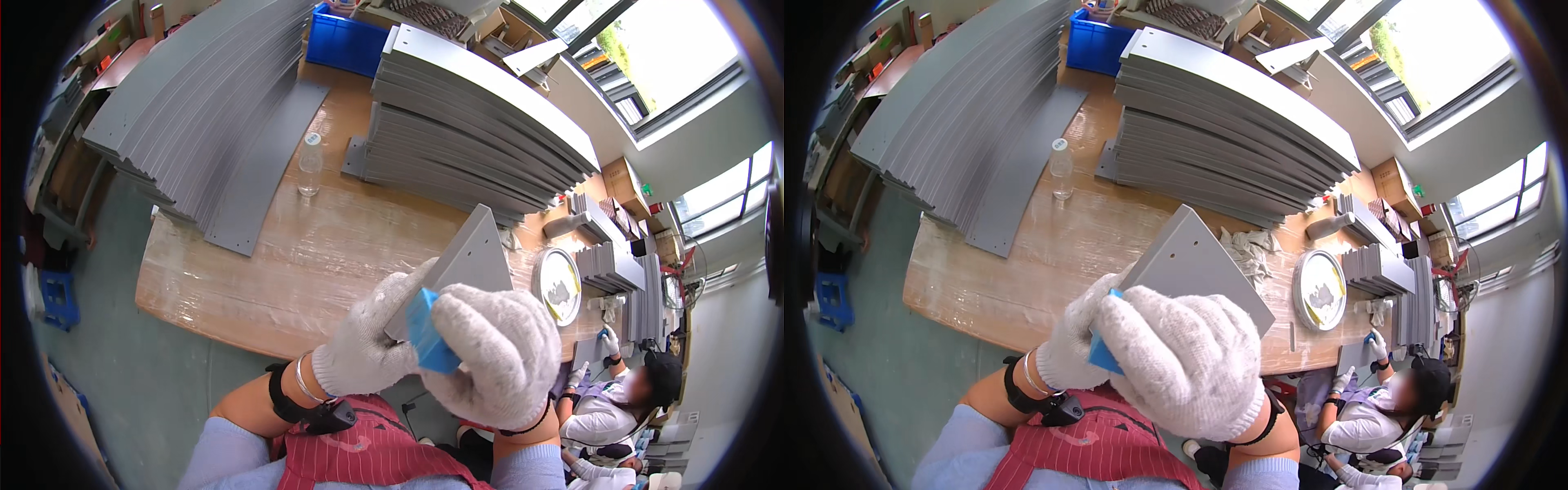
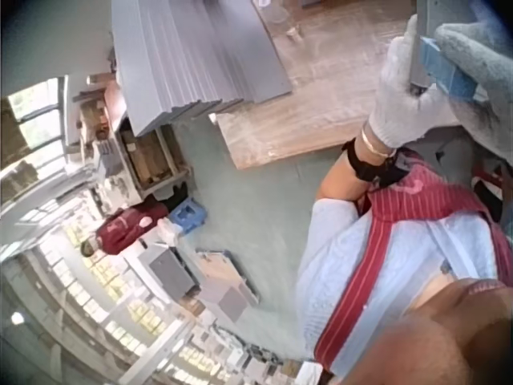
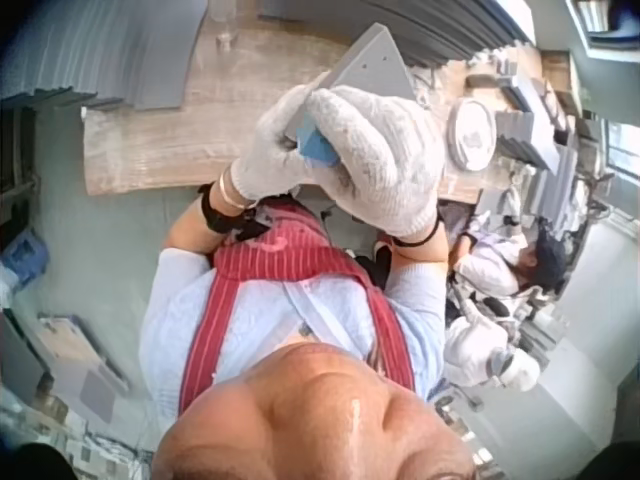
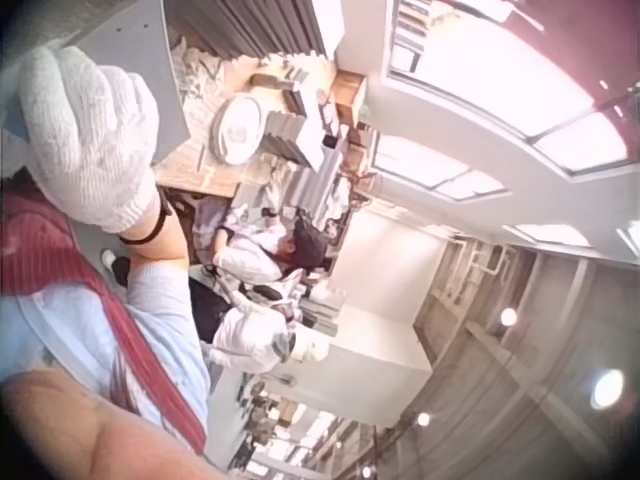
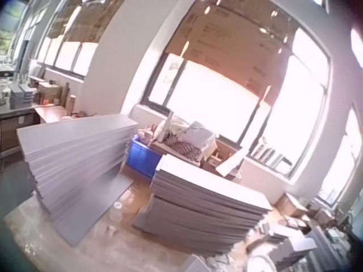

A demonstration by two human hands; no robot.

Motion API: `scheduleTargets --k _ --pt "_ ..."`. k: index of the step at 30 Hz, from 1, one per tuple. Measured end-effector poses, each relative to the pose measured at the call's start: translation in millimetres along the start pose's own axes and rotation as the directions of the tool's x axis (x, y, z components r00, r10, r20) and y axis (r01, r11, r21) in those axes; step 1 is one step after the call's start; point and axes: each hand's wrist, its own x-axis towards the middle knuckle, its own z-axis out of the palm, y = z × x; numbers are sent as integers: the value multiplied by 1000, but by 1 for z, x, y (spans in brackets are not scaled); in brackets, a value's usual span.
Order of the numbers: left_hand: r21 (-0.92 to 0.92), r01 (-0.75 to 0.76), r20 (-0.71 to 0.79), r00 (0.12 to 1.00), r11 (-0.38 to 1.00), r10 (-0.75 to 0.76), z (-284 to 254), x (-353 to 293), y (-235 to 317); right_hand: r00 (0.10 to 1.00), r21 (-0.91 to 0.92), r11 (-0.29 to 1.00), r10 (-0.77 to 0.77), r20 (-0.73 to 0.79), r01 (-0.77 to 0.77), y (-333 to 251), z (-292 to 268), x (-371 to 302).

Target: The person sands the edges of gray rectangular panels using a blue sanding block. They wipe the panels with a white cloth and a liquid from a bottle, then stack the finished panels on a pile. The person repeats this process for multiple panels in a workshop setting.

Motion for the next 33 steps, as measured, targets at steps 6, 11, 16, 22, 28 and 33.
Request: scheduleTargets --k 6,11,16,22,28,33 --pt "9 92 66 994 996 -92 -3 -2 8 952 -172 983 5 -306 -60 39 -6 12" --pt "-143 172 95 983 975 -160 -5 -5 5 868 208 961 256 -425 -182 66 -41 15" --pt "-168 382 143 922 909 -361 -17 -5 13 896 461 823 428 -118 -332 50 -67 15" --pt "-156 341 150 936 927 -318 -22 -9 13 913 436 816 406 37 -380 37 -63 19" --pt "-164 330 125 942 930 -312 -22 -11 12 920 345 867 391 -20 -361 40 -55 24" --pt "-159 369 140 927 916 -349 -19 -10 10 955 274 923 292 -40 -271 43 -59 15"
